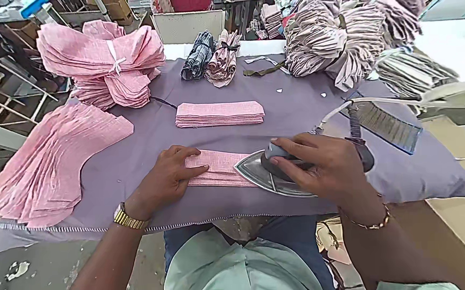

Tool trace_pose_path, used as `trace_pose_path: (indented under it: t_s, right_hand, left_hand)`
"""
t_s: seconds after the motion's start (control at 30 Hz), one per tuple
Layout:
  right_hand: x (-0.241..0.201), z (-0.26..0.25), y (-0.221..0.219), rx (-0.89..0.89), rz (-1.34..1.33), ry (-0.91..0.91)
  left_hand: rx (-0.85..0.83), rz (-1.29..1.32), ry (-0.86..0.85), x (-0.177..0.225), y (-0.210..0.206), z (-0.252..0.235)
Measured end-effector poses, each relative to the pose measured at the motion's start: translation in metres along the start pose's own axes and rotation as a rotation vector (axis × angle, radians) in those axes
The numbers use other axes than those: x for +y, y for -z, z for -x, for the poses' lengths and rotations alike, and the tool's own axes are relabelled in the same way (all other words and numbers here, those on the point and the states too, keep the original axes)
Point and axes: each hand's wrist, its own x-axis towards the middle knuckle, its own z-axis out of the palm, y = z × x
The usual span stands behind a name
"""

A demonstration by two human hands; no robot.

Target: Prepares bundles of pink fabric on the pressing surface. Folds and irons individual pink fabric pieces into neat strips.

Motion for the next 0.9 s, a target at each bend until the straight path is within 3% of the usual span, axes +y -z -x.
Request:
trace_pose_path:
  t_s: [0.17,0.37,0.53,0.67,0.9]
  right_hand:
    - [-0.017,-0.028,-0.025,0.026,-0.118,-0.070]
    - [-0.072,-0.068,-0.065,0.006,-0.055,-0.123]
    - [-0.109,-0.094,-0.092,-0.073,-0.026,-0.011]
    - [-0.100,-0.090,-0.081,-0.144,-0.089,0.065]
    - [-0.047,-0.040,-0.022,-0.198,-0.119,0.053]
  left_hand:
    - [0.077,0.059,0.065,-0.001,0.000,0.006]
    - [0.247,0.095,0.181,-0.005,-0.001,0.008]
    - [0.387,0.213,0.247,-0.008,0.005,0.012]
    - [0.466,0.307,0.311,-0.017,0.009,0.018]
    - [0.235,0.024,0.447,-0.018,0.003,0.008]
